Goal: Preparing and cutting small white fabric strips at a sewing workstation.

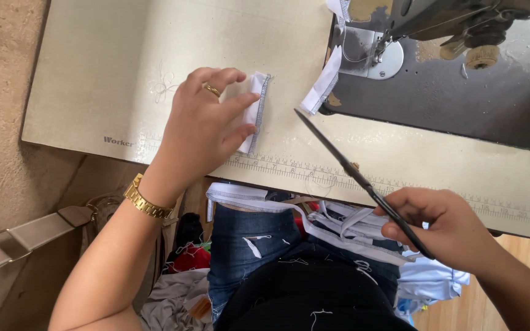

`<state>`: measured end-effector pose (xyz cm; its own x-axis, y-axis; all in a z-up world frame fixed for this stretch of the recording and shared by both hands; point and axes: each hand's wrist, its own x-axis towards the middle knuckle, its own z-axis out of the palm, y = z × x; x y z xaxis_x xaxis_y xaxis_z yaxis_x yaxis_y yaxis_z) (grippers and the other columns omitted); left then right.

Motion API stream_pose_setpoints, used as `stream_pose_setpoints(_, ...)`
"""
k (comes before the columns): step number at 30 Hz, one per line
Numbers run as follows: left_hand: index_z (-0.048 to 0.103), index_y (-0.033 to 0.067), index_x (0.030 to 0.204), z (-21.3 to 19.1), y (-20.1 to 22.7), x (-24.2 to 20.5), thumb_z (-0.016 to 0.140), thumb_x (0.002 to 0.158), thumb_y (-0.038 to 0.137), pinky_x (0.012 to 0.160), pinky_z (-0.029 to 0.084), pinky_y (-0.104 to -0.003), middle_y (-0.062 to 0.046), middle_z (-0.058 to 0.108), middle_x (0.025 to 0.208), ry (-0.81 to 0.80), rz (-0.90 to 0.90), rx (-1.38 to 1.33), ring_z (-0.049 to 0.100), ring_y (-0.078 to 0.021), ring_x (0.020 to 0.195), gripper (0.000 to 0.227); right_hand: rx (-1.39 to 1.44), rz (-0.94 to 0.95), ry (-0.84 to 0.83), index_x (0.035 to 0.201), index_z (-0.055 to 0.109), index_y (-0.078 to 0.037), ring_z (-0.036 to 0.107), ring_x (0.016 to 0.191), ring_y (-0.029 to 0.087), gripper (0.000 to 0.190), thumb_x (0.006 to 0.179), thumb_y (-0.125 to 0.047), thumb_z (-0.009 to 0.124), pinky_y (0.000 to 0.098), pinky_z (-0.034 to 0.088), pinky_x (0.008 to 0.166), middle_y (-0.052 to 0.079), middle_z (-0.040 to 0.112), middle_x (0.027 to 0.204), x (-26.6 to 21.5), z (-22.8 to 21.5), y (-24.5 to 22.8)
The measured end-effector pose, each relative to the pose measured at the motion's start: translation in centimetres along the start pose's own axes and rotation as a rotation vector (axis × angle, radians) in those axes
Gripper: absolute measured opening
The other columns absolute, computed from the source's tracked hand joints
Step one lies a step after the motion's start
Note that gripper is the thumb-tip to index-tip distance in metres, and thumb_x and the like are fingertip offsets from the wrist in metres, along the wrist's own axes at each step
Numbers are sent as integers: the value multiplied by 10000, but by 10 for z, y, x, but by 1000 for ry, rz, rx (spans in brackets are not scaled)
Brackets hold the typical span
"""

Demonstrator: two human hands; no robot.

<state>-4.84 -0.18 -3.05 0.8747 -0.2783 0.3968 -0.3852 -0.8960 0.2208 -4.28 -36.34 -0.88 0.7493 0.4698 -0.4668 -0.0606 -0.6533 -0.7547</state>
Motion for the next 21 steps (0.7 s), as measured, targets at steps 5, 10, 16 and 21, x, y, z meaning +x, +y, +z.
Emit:
stream_pose_setpoints(5, 635, 169, 1115, -3, -6, 7, 720, 796, 263, 899, 378, -496, -104, 502, 1222, 14, 40, 21, 406, -335, 1113, 344, 50, -2, -31, 858, 772, -52, 557, 375, 95, 238, 669, -197, 767, 232, 444, 406, 28, 658, 449, -1, 3, 2)
stream_pose_setpoints(10, 627, 215, 1192, -2, -11, 8, 636, 835, 438, 979, 227, -620, -88, 450, 1301, -113, -67, 62, 332, -371, 1188, 421, 72, 64, -36, 874, 779, -41, 558, 364, 119, 241, 671, -169, 761, 247, 467, 390, 51, 732, 518, -2, 5, -1)
stream_pose_setpoints(16, 554, 271, 1185, 9, 19, -6, 655, 774, 485, 1011, 163, -633, -89, 450, 1311, -113, -182, 37, 336, -377, 1201, 474, 393, 13, -272, 892, 677, 35, 467, 376, 112, 332, 746, -263, 698, 247, 359, 347, 54, 528, 454, -3, 7, 7)
stream_pose_setpoints(21, 563, 230, 1187, 13, 37, -14, 642, 786, 557, 1000, 209, -590, -37, 448, 1293, -4, -202, -21, 326, -319, 1211, 523, 484, 30, -453, 866, 581, 18, 463, 418, 131, 481, 759, -443, 667, 252, 352, 359, 77, 547, 571, -4, 6, 5)
